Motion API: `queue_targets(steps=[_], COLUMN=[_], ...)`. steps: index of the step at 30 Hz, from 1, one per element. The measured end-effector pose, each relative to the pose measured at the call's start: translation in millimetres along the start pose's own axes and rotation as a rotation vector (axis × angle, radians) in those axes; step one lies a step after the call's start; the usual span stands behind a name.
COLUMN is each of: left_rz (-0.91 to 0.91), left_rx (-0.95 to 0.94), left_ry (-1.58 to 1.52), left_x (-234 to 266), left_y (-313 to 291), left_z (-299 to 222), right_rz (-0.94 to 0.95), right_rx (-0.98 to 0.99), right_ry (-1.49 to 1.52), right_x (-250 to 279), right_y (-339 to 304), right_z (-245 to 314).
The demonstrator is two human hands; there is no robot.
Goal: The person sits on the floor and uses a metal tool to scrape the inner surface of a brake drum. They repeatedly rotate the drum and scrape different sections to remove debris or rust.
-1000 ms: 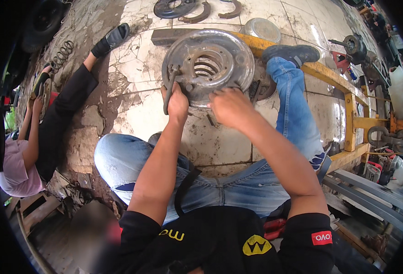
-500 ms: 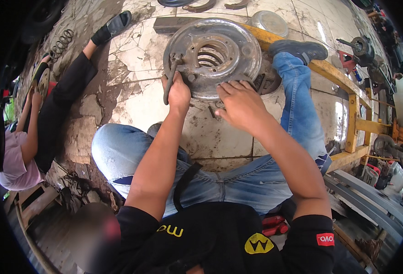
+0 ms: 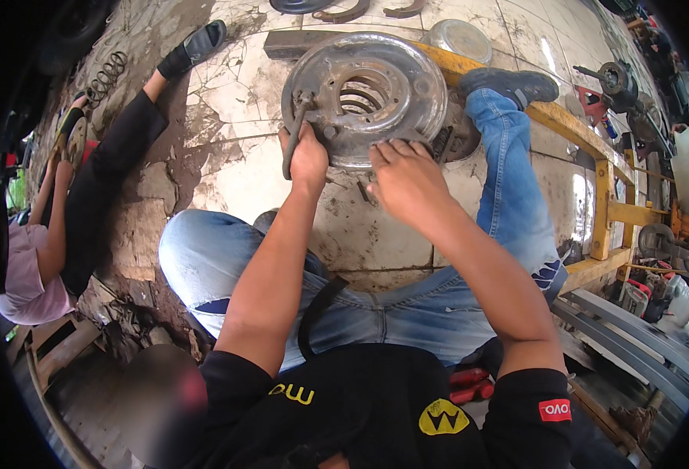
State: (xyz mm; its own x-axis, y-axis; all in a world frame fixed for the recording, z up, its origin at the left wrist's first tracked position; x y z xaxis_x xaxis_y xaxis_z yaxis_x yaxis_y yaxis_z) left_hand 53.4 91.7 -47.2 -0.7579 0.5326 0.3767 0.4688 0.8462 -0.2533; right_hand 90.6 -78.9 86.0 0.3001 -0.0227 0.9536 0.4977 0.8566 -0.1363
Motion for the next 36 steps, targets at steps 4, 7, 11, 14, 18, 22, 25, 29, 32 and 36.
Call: queue_targets(steps=[4, 7, 11, 14, 18, 22, 25, 29, 32, 36], left_rz=[-0.022, 0.022, -0.023, -0.010, -0.059, -0.062, -0.039, -0.070, -0.051, -0.065], left_rx=[-0.032, 0.004, -0.026, -0.020, -0.077, -0.260, -0.108, -0.181, -0.128, -0.115], left_ry=[0.032, 0.060, 0.048, 0.079, 0.013, 0.287, 0.161, 0.183, 0.092, 0.096], left_x=[4.6, 1.3, 5.8, 4.9, 7.5, 3.2, 1.5, 2.5, 4.4, 3.2], left_y=[-1.7, -0.4, -2.2, -2.1, 1.3, 3.0, 1.9, 1.5, -0.7, 0.7], left_z=[-0.9, -2.6, -2.0, -6.9, -4.7, -14.3, -4.0, -9.0, -8.6, 0.4], right_rz=[0.025, 0.051, 0.002, 0.106, -0.011, 0.017, -0.095, -0.078, -0.143, -0.063], right_rx=[-0.005, -0.028, 0.059, -0.082, 0.030, -0.007, 0.030, 0.001, 0.050, 0.028], right_ry=[0.024, 0.028, 0.027, -0.052, -0.085, -0.091, -0.059, -0.115, -0.056, -0.069], right_x=[-0.9, 0.5, 1.7, -0.7, -2.7, -1.3, 2.7, 0.9, 6.1, 0.1], right_y=[-0.7, -2.2, -9.2, 3.3, -6.5, -0.6, -9.7, 0.1, -9.5, -3.2], right_z=[-0.3, 2.3, 8.3, -8.4, 3.4, -4.9, 3.1, -8.3, 2.5, -6.8])
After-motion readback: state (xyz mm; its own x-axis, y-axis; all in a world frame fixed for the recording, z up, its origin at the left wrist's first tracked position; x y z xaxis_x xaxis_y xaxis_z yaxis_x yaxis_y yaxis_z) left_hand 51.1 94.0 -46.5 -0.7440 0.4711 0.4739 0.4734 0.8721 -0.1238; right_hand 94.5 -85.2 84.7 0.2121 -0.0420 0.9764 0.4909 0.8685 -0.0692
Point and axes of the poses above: each hand's wrist, its own y-axis towards the middle knuckle, its own x-axis out of the back of the hand, z = x × y, the point moved 10 cm from there along y, towards the middle knuckle, and after that the axes turned 10 degrees about y, right-handed, at the moved point
